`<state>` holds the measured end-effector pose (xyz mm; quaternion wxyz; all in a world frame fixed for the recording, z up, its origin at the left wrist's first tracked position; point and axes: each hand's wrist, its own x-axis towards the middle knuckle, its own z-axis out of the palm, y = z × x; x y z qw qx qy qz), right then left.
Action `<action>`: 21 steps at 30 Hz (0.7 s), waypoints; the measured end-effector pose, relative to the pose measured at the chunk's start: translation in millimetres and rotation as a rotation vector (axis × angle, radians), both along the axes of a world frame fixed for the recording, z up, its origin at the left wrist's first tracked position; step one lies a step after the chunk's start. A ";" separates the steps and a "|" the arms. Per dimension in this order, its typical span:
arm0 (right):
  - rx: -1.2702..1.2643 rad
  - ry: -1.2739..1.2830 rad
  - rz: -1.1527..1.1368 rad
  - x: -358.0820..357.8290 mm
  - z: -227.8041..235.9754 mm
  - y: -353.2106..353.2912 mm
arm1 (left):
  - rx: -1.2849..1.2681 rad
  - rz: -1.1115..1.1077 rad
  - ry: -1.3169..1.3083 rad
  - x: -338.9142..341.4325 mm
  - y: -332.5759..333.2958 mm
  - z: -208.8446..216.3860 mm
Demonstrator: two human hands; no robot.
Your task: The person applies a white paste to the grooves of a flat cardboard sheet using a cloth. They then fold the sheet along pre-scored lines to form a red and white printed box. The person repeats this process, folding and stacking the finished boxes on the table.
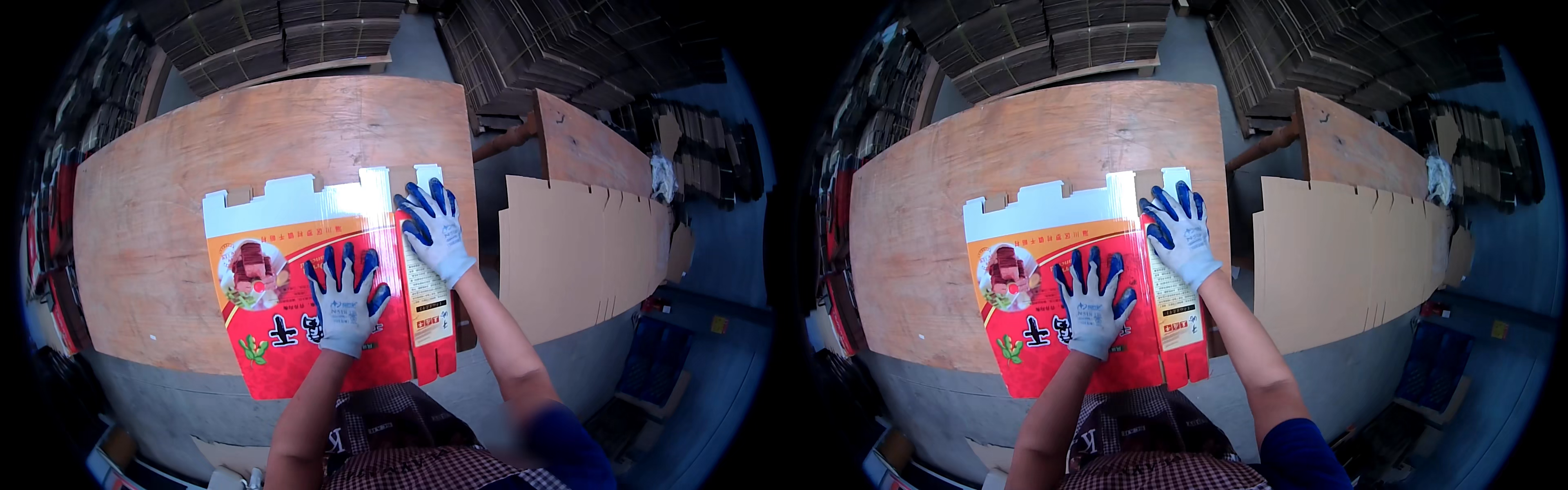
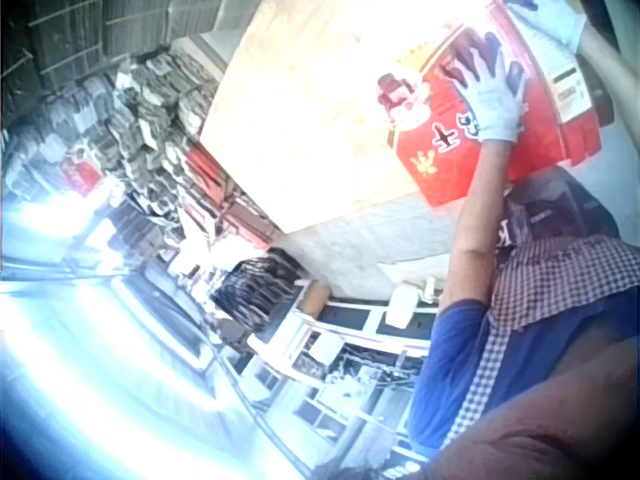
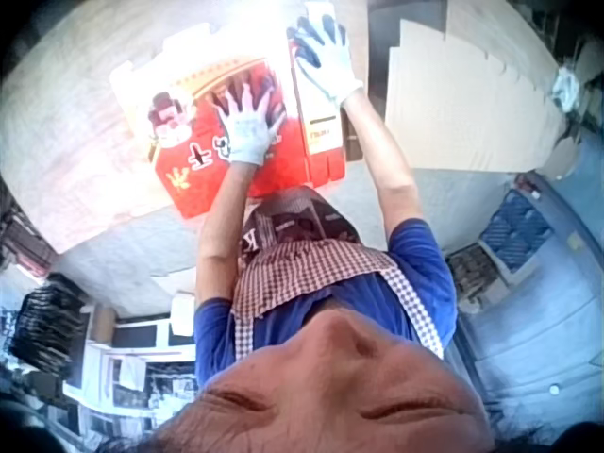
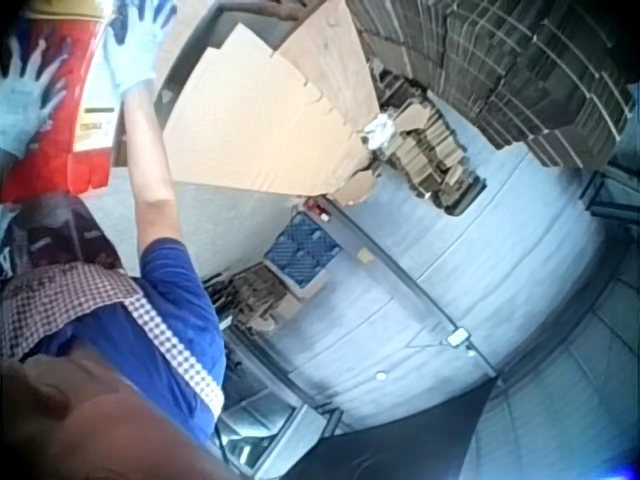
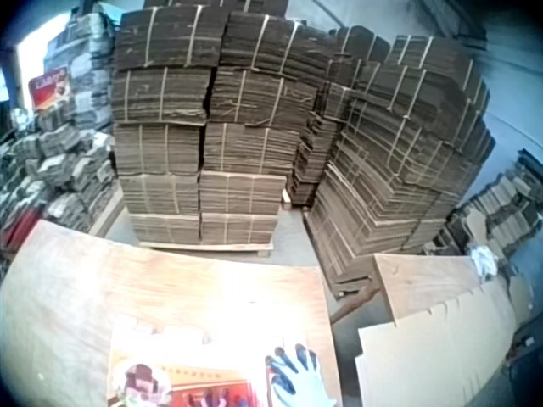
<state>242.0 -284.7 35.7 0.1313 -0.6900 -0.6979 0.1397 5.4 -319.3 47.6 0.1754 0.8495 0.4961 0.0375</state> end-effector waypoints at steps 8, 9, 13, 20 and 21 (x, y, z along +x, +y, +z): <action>0.021 -0.049 -0.019 -9.8 4.4 1.1 | 0.007 0.012 -0.014 0.3 -0.7 -0.8; 0.019 -0.060 -0.027 -12.9 4.8 0.3 | 0.009 0.010 -0.007 0.5 -1.0 -1.4; 0.054 -0.183 -0.118 -32.4 -11.6 -3.6 | -0.014 0.029 0.013 1.8 -3.9 -5.4; 0.198 -0.279 -0.302 -58.0 -24.5 -20.3 | 0.054 0.003 0.099 1.7 -2.3 -1.8; 0.197 -0.281 -0.305 -61.4 -23.6 -27.1 | 0.024 0.004 0.124 1.9 -3.0 -2.3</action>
